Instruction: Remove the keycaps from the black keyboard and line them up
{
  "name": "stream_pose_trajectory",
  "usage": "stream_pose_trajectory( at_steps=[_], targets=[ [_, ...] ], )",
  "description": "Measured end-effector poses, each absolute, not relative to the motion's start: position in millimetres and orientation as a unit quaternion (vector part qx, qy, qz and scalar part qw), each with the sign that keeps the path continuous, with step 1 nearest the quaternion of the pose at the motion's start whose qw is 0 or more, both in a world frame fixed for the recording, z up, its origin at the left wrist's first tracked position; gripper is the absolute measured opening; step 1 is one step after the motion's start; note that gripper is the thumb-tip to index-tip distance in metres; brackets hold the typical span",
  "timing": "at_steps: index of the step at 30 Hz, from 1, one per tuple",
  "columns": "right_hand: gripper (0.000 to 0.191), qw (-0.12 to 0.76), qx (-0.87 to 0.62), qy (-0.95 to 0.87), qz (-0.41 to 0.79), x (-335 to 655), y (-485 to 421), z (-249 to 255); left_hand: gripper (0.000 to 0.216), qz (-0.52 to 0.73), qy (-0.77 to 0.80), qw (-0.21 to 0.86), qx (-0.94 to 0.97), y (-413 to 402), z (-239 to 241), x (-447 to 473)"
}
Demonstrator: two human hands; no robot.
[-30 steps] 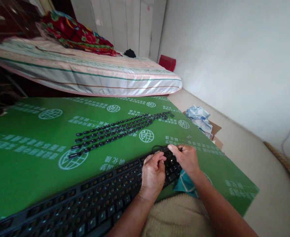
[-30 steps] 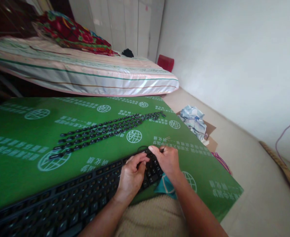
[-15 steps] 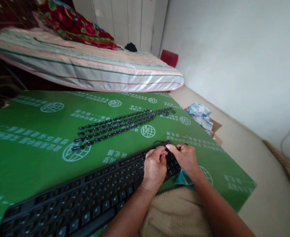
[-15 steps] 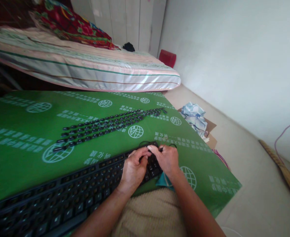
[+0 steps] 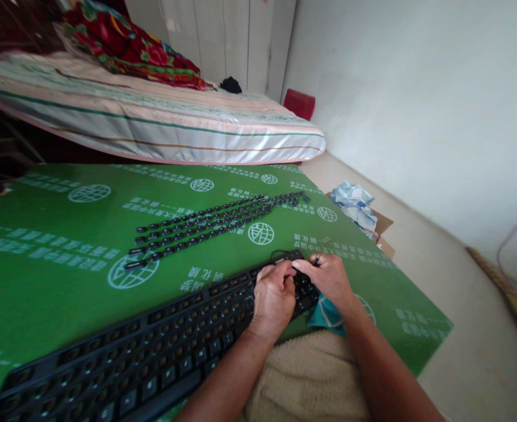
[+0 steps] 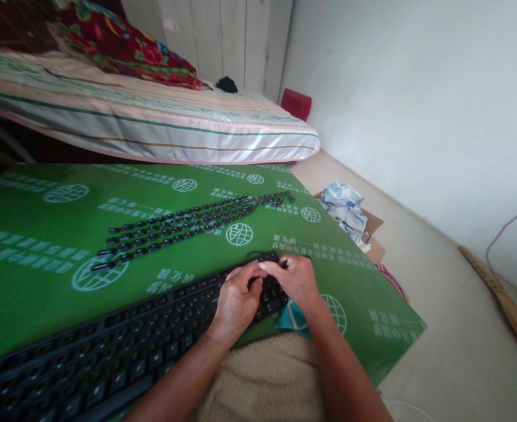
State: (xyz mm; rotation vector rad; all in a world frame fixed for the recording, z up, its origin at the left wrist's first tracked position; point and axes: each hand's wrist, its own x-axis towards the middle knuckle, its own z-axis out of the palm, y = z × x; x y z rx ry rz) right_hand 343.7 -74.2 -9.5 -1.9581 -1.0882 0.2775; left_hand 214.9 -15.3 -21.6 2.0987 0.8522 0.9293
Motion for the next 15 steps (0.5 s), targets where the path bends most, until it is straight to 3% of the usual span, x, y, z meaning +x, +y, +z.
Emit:
stream_pose_trajectory(
  at_steps=[9, 15],
  targets=[
    [0.049, 0.425, -0.786, -0.435, 0.112, 346.3, -72.1, -6.7, 0.027, 0.345, 0.323, 0.33, 0.817, -15.2, -23.9, 215.0],
    [0.05, 0.37, -0.808, -0.443, 0.121, 344.2, -68.5, 4.5, 0.026, 0.347, 0.319, 0.325, 0.82, -14.4, -23.4, 215.2]
  ],
)
